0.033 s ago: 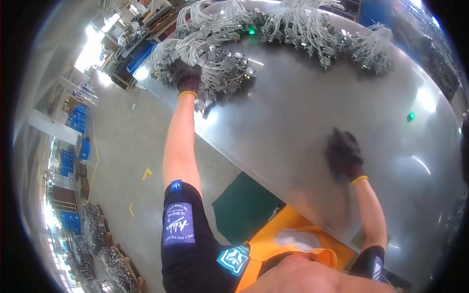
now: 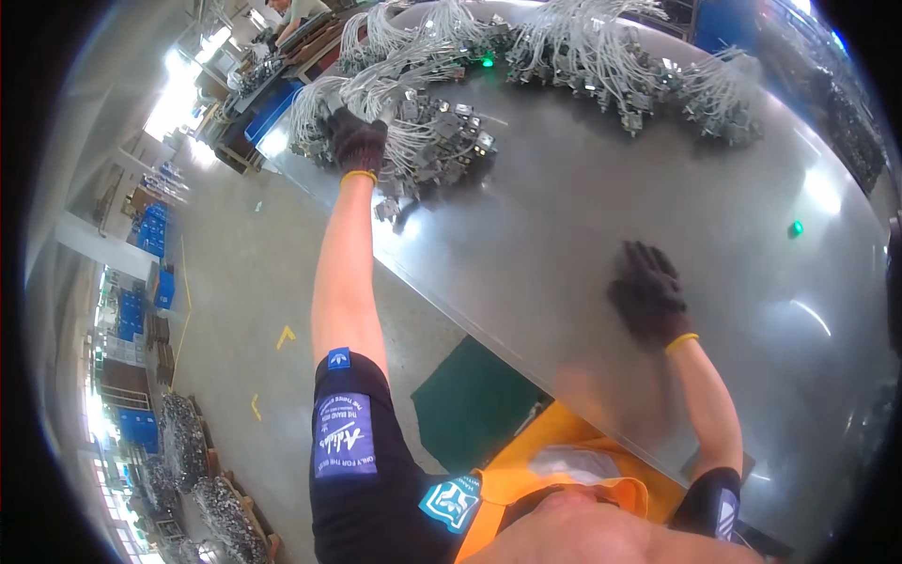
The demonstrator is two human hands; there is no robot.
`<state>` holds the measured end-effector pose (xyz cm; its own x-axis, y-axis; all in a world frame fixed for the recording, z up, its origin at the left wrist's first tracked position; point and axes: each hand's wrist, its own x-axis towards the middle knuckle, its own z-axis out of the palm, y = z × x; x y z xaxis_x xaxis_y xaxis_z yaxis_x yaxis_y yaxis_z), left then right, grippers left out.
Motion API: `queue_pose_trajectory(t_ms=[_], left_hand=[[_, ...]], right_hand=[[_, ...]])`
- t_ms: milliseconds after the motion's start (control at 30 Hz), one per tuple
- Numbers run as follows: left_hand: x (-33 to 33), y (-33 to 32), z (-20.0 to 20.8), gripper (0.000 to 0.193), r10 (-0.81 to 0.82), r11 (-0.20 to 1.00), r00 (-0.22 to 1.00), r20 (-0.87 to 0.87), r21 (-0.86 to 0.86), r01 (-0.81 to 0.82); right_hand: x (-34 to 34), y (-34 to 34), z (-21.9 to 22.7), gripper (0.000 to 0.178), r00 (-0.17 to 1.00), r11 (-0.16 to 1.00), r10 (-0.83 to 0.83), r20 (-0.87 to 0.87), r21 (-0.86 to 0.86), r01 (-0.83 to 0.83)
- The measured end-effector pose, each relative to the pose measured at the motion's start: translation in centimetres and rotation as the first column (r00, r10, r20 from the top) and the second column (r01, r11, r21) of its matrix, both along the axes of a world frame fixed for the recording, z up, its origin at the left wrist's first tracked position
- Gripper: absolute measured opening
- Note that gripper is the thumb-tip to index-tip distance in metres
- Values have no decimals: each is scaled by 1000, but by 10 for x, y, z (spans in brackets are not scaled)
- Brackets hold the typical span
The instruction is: Assembling a wire harness by manually inserting individual electrical wires into a connector block at a workstation.
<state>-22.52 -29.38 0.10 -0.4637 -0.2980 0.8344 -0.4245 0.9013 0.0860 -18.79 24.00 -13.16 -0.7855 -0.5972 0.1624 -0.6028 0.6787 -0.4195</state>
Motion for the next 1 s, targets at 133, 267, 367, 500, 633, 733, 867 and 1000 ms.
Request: queue_pose_trajectory(t_ms=[133, 267, 367, 500, 633, 733, 867, 1000], left_hand=[[-53, -37, 13, 110, 44, 999, 992, 115, 13, -46], [-89, -89, 8, 89, 169, 971, 915, 366, 100, -219], [-96, -109, 9, 94, 83, 931, 995, 63, 352, -100], [-100, -149, 9, 68, -235, 852, 889, 393, 524, -6], [-106, -153, -6, 52, -326, 771, 823, 464, 635, -53], [-81, -223, -35, 29, -442, 810, 829, 343, 549, 205], [-65, -246, -38, 32, -590, 668, 799, 118, 627, 400], [-47, -184, -50, 35, -640, 610, 767, 50, 640, 467]], right_hand=[[-15, -64, -2, 70, 987, 988, -11, -162, 149, 35], [-23, -68, 4, 69, 989, 982, 2, -147, 189, 26], [-26, -73, 11, 68, 995, 984, 28, -100, 180, -10], [-25, -74, 13, 66, 997, 980, -13, -74, 195, 28], [-16, -74, 11, 66, 997, 977, -34, -73, 206, 48], [-13, -83, 19, 66, 994, 992, 26, -108, 126, -12], [-12, -103, 33, 67, 989, 998, -6, -145, 65, 16], [-11, -124, 42, 64, 985, 985, -130, -109, -124, 117]])
